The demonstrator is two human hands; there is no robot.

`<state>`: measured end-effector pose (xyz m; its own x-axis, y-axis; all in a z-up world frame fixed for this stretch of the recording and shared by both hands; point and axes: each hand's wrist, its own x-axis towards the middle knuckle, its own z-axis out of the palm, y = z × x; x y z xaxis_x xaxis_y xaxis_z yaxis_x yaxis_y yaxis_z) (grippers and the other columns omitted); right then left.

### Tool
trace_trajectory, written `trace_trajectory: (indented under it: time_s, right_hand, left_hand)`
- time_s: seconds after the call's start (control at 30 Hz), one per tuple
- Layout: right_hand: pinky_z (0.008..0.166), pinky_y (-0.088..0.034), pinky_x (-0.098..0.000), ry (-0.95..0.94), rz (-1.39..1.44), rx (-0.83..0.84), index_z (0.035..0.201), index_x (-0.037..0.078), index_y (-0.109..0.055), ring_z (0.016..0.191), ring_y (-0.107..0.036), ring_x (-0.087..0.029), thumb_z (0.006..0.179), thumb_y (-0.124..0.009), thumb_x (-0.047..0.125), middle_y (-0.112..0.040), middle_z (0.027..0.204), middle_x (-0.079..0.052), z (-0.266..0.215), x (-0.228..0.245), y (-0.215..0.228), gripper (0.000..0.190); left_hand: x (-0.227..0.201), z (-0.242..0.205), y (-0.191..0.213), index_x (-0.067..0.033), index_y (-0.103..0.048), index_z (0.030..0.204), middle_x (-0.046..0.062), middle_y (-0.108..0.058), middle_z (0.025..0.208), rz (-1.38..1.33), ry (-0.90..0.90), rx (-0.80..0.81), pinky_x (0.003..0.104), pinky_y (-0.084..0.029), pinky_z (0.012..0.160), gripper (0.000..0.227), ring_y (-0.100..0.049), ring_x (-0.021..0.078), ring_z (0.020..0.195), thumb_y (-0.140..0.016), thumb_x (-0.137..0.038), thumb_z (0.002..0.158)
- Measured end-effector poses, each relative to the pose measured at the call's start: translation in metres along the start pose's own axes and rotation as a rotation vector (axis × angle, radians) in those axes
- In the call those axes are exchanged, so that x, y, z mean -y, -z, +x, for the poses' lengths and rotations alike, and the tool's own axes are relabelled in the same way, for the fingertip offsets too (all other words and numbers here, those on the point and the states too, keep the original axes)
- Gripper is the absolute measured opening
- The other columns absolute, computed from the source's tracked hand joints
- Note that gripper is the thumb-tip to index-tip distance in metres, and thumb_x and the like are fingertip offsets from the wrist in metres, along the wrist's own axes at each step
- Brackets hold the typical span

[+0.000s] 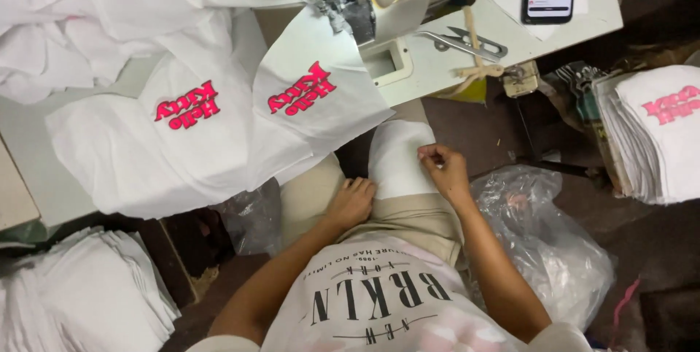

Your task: A person is handling, unfolding, and stacking white fabric pieces with a red logo on a sewing machine table.

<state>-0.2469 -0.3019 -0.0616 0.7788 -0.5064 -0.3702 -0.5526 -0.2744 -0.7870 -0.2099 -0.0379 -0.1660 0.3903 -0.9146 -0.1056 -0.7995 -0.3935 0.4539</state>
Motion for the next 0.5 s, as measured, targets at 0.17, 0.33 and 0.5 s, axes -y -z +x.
trace_trajectory:
  time_s: [0.17, 0.33, 0.5]
  right_hand:
    - [0.08, -0.058, -0.0411, -0.02, -0.02, 0.107, 0.103, 0.009, -0.08, 0.087, -0.072, -0.031, 0.09, -0.075, 0.007, -0.076, 0.09, -0.016, -0.02, -0.002, -0.01, 0.014]
    - [0.082, -0.059, -0.0458, 0.02, -0.053, 0.253, 0.104, 0.007, -0.079, 0.091, -0.074, -0.037, 0.087, -0.074, 0.007, -0.078, 0.092, -0.02, -0.04, 0.006, -0.022, 0.018]
    - [0.098, -0.045, -0.0412, 0.288, -0.6, 0.421, 0.115, 0.018, -0.073, 0.108, -0.057, -0.024, 0.078, -0.078, 0.018, -0.066, 0.106, -0.003, -0.06, 0.022, -0.031, 0.037]
  left_hand:
    - [0.006, 0.014, 0.031, -0.0076, -0.068, 0.103, 0.009, -0.064, 0.101, 0.036, -0.011, -0.022, 0.046, -0.044, 0.096, 0.018, -0.06, 0.0277, 0.107, -0.068, -0.008, 0.085]
    - [0.023, 0.02, 0.053, -0.0101, -0.063, 0.108, 0.007, -0.063, 0.102, -0.056, -0.003, 0.032, 0.042, -0.043, 0.094, 0.02, -0.06, 0.0248, 0.104, -0.063, 0.0, 0.09]
    - [0.033, 0.033, 0.066, -0.0067, -0.067, 0.113, 0.013, -0.069, 0.097, -0.208, -0.037, 0.113, 0.044, -0.047, 0.094, 0.023, -0.067, 0.031, 0.101, -0.059, -0.001, 0.093]
